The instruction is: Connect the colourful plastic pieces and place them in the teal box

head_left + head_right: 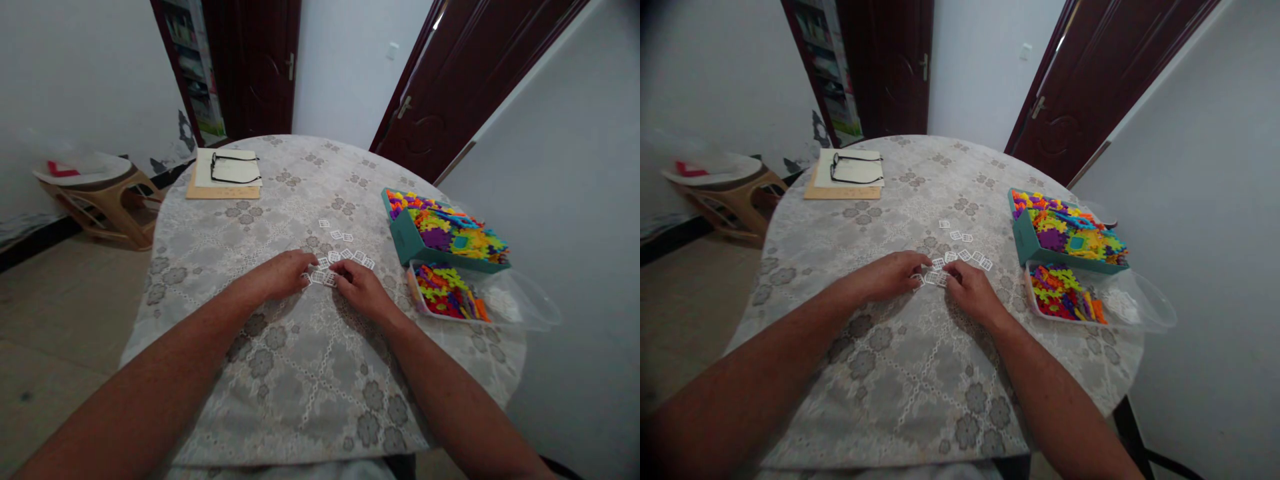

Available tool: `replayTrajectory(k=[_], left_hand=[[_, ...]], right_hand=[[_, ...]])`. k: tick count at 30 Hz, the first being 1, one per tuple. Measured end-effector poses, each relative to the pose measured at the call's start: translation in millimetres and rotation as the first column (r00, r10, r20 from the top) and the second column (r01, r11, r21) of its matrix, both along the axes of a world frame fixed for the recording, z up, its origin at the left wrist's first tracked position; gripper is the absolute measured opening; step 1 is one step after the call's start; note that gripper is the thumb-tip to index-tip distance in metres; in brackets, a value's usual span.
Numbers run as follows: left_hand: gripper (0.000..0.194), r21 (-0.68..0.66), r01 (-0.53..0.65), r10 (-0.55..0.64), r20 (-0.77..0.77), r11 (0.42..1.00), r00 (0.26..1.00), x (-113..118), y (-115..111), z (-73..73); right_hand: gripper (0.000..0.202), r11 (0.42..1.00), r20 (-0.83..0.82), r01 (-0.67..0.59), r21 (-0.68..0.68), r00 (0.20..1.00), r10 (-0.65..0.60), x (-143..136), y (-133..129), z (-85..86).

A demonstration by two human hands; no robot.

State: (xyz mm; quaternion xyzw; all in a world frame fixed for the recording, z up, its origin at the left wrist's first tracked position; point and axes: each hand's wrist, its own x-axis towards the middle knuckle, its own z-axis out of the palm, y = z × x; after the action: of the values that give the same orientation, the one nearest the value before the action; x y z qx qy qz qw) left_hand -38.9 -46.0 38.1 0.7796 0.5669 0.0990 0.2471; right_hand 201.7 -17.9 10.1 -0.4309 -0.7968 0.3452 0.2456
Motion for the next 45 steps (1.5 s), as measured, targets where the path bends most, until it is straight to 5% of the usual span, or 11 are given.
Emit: replayTrajectory(k=[11, 18, 28, 35, 45], left_hand=[[0.017, -0.061, -0.092, 0.089, -0.054, 0.994, 0.995, 1.2, 0.7, 10.1], [0.025, -0.092, -0.077, 0.077, 0.004, 0.993, 0.997, -4.7, 1.1, 15.8], [0.029, 0.039, -0.053, 0.052, 0.017, 0.998, 0.999, 0.4, 4.5, 0.2], [0.02, 0.058, 0.06, -0.064, 0.077, 0.997, 0.995, 7.5, 0.7, -5.0], [0.021, 0.106, -0.016, -0.001, 0.162, 0.994, 0.987, 17.3, 2.2, -8.3]], right_hand=[[0.026, 0.991, 0.242, -0.033, 0.132, 0.97, 0.0, -22.9, -2.3, 3.8], [0.02, 0.994, 0.3, -0.025, 0.104, 0.954, -0.008, -27.1, 3.9, 2.6], [0.016, 0.995, 0.168, -0.083, 0.057, 0.983, 0.072, -27.8, -8.1, 10.3], [0.009, 0.994, 0.103, -0.012, 0.109, 0.995, 0.0, -27.4, -8.2, 4.3], [0.029, 0.99, -0.104, 0.043, 0.136, 0.994, -0.028, -28.5, -7.6, -6.1]])
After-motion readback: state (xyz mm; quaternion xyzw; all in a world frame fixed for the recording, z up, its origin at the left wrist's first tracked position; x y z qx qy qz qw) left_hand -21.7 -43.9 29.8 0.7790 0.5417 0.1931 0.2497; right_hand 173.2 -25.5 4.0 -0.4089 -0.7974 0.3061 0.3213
